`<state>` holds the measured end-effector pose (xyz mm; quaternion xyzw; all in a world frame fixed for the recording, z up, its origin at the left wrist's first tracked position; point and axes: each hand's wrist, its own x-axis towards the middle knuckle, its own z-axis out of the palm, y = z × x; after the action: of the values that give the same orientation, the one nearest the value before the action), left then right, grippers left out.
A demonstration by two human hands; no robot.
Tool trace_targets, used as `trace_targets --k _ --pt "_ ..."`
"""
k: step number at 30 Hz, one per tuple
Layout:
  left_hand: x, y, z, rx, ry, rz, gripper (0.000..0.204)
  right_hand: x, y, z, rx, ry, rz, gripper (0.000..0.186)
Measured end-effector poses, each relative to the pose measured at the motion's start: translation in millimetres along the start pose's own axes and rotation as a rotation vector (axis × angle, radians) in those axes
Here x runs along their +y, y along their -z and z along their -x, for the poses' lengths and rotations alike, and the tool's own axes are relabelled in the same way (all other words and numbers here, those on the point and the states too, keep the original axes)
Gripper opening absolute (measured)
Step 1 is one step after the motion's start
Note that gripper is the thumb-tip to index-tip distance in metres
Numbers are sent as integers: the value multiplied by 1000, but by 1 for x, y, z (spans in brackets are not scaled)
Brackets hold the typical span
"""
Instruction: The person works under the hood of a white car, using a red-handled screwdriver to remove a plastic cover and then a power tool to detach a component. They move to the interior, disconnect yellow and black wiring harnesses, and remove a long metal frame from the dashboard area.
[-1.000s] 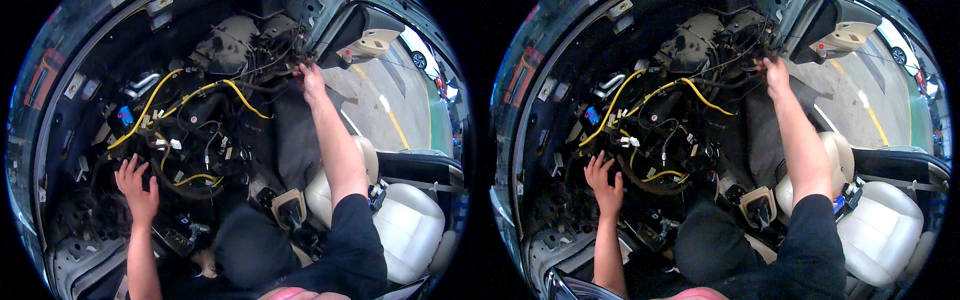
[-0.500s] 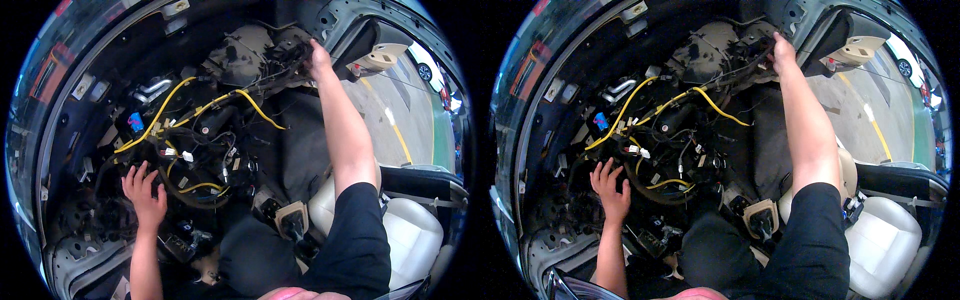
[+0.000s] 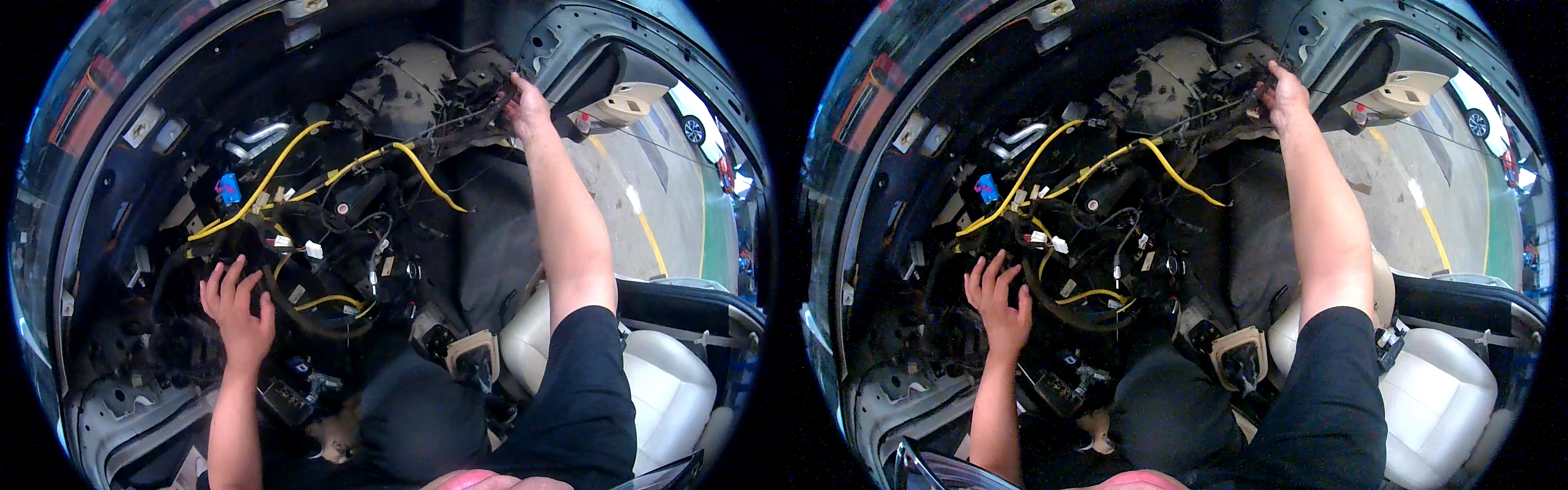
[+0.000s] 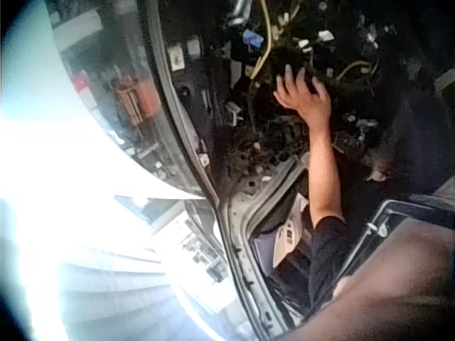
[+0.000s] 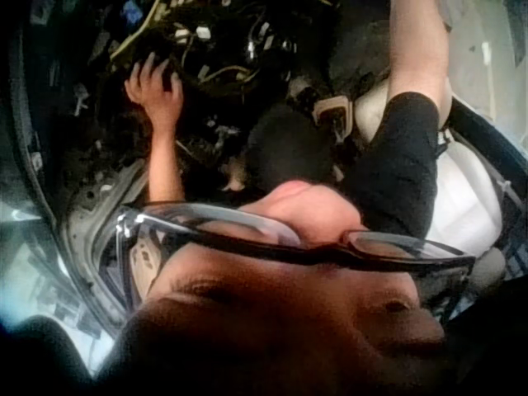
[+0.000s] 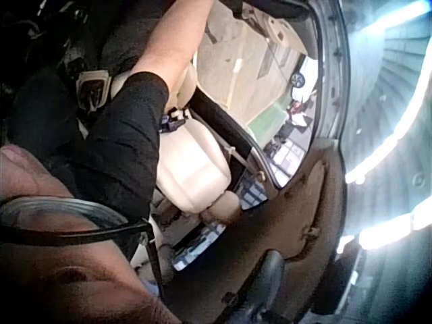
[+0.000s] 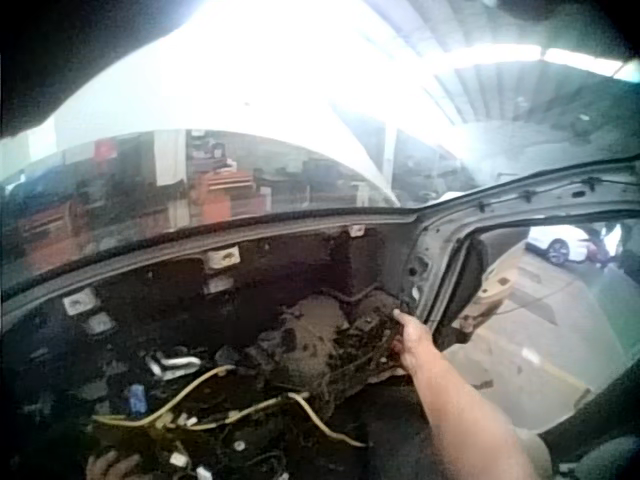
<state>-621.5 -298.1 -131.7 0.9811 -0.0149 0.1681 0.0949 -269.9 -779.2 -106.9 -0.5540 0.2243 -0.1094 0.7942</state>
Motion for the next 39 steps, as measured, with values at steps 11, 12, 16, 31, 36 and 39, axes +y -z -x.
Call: trace_targets --k 11,12,16,31,36,39 --pt "0 -4 1 24 14 -21 31 -53 -56 -30 -114 88 322 22" --pt "1 -6 0 24 10 -16 31 -54 -57 -37 -122 115 451 26" --pt "0 -4 1 31 5 -8 30 -49 -53 -69 -153 563 1507 33" --pt "-4 -5 5 33 21 -47 27 -9 -77 35 -3 1086 1498 45" --pt "0 -10 1 52 3 -30 26 -3 -77 0 -189 1018 1614 45" --pt "3 -12 -1 49 8 -18 26 7 -83 -20 -339 925 1825 41"
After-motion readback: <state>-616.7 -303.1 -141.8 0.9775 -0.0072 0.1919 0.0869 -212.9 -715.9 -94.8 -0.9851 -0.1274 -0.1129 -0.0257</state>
